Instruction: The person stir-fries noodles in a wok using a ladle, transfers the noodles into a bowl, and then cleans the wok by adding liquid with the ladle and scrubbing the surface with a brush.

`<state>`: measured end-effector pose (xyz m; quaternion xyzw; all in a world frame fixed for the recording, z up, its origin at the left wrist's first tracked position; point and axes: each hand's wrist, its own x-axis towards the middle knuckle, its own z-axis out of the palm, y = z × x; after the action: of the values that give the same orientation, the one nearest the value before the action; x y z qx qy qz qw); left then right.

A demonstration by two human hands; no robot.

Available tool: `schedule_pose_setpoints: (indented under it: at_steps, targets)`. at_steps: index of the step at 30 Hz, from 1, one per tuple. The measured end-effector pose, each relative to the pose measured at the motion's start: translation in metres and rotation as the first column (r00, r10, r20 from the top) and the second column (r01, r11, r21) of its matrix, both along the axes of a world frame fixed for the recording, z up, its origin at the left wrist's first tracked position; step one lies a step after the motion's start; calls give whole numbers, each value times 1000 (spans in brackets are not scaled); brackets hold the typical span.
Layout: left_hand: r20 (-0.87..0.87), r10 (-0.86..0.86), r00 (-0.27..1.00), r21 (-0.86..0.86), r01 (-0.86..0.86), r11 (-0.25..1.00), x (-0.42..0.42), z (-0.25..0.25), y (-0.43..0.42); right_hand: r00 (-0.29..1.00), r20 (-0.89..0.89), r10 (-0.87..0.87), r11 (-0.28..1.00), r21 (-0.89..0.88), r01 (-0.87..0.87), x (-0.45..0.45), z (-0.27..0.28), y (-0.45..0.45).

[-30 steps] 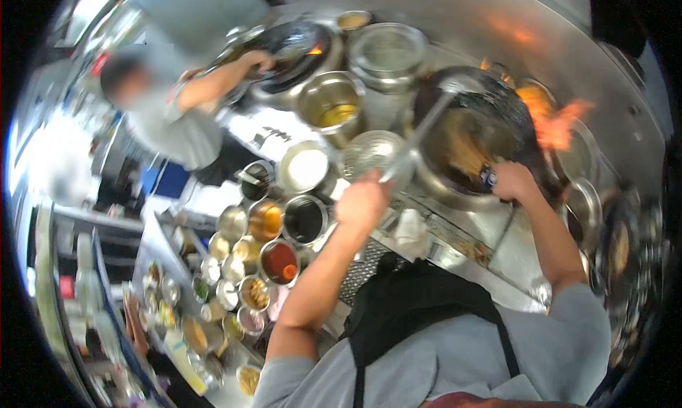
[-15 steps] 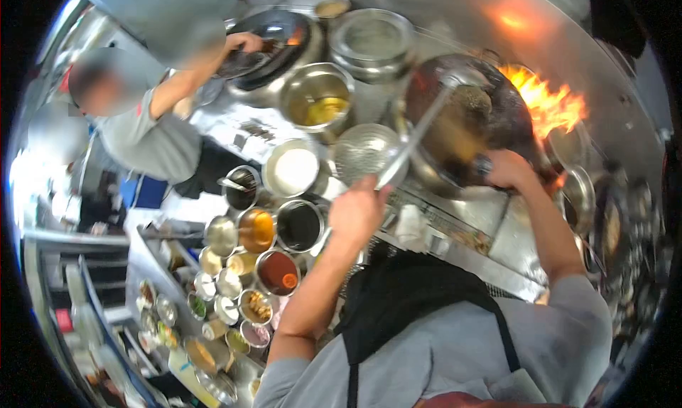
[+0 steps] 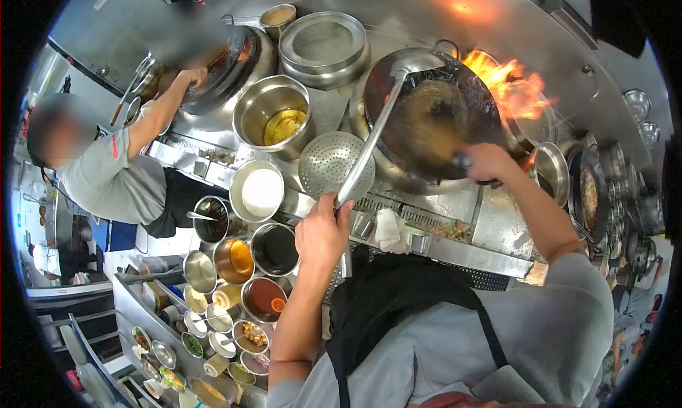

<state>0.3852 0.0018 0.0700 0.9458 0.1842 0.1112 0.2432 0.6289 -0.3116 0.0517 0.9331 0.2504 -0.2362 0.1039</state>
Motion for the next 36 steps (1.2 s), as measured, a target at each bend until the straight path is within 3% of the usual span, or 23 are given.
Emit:
schedule_pose_setpoints:
  at_steps: [2,5,7,8,10,12,14,15,16,17,21,24,27,30,32,35,36]
  targets:
    - [-5,12,1000,-23,-12,1000,3,1,-1,1000,21,10,964,267,-15,3,-13,37]
    - [-5,37,999,-45,-38,998,10,3,-4,975,98,-200,832,542,117,54,-55,83]
    - [-5,47,999,-47,-48,998,11,2,-5,907,138,-399,856,411,314,85,-58,92]
    - [-7,47,999,-43,-48,998,10,2,-5,884,171,-435,868,339,362,106,-74,83]
    - [8,55,998,-42,-55,998,6,6,-6,883,179,-434,887,258,383,82,-39,68]
    - [20,57,998,-56,-56,997,-1,8,-5,927,127,-352,935,92,342,59,-24,41]
    - [83,52,995,-35,-49,998,-4,2,-4,992,90,-89,996,-7,90,33,-36,17]
    - [108,52,993,-23,-50,999,-6,-1,-3,990,117,-76,993,97,64,17,-40,15]
    - [98,56,994,-31,-53,998,-5,-1,-4,987,144,-66,979,201,37,7,-43,17]
    - [85,59,995,-39,-56,998,-3,-1,-6,993,71,-99,977,197,84,14,-37,30]
    - [85,23,996,-25,-20,999,4,-6,-11,913,272,-303,951,156,269,79,-28,40]
    - [-6,-4,1000,-67,4,998,-1,3,-16,926,262,-272,958,-22,288,93,-17,-8]
    - [-46,-17,999,-61,14,998,-9,-8,-18,993,114,1,945,-325,36,23,32,-33]
    - [22,-20,1000,-51,22,998,-9,-22,-24,992,123,38,982,-188,-14,23,36,-52]
    - [18,-38,999,-90,39,995,-5,-24,-26,985,170,-9,956,-288,59,78,25,-47]
    - [-28,-36,999,-78,34,996,-2,-23,-31,911,411,21,985,-164,51,139,6,-28]
    - [-33,-47,998,-75,45,996,-3,-26,-31,875,480,-57,988,-101,120,144,6,-24]
